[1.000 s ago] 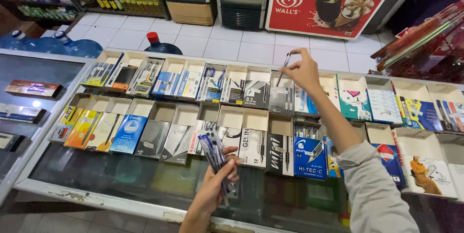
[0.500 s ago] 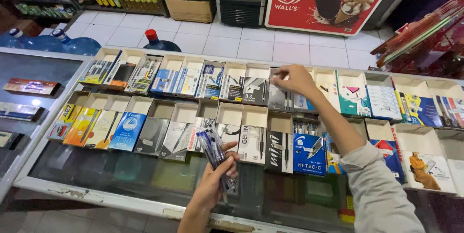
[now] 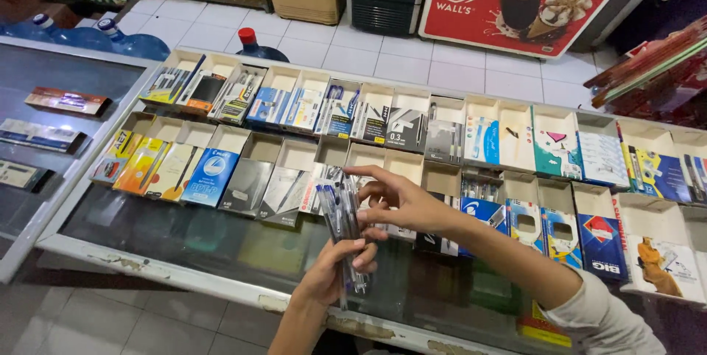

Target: Organizing individual pens into specific slots in a retail display counter.

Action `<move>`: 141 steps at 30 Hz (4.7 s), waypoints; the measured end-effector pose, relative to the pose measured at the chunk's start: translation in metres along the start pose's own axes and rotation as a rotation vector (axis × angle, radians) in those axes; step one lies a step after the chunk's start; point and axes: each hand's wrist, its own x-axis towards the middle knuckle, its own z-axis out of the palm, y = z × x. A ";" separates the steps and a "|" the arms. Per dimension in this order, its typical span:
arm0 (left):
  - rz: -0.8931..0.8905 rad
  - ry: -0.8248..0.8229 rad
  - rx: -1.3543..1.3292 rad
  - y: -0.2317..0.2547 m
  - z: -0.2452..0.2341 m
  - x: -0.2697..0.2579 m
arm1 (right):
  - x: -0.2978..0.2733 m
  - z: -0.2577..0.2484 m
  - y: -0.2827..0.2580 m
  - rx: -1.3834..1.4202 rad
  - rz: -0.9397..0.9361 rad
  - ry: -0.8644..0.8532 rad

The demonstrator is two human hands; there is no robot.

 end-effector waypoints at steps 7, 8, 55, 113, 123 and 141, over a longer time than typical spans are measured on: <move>-0.002 0.028 0.036 0.000 0.006 -0.001 | -0.007 0.009 -0.003 0.022 -0.004 0.133; 0.030 0.081 0.098 0.001 0.011 -0.001 | -0.009 0.010 -0.007 -0.050 -0.042 0.203; 0.289 0.253 0.373 0.181 -0.049 -0.091 | 0.130 -0.023 -0.045 -0.243 -0.341 0.767; -0.057 -0.098 0.330 0.437 -0.193 -0.114 | 0.429 0.192 -0.019 -0.704 -0.234 0.425; 0.021 -0.092 0.012 0.433 -0.193 -0.120 | 0.390 0.281 -0.040 -1.166 -1.012 0.216; -0.067 -0.169 0.232 0.429 -0.198 -0.116 | 0.357 0.284 -0.015 -1.118 -1.249 0.272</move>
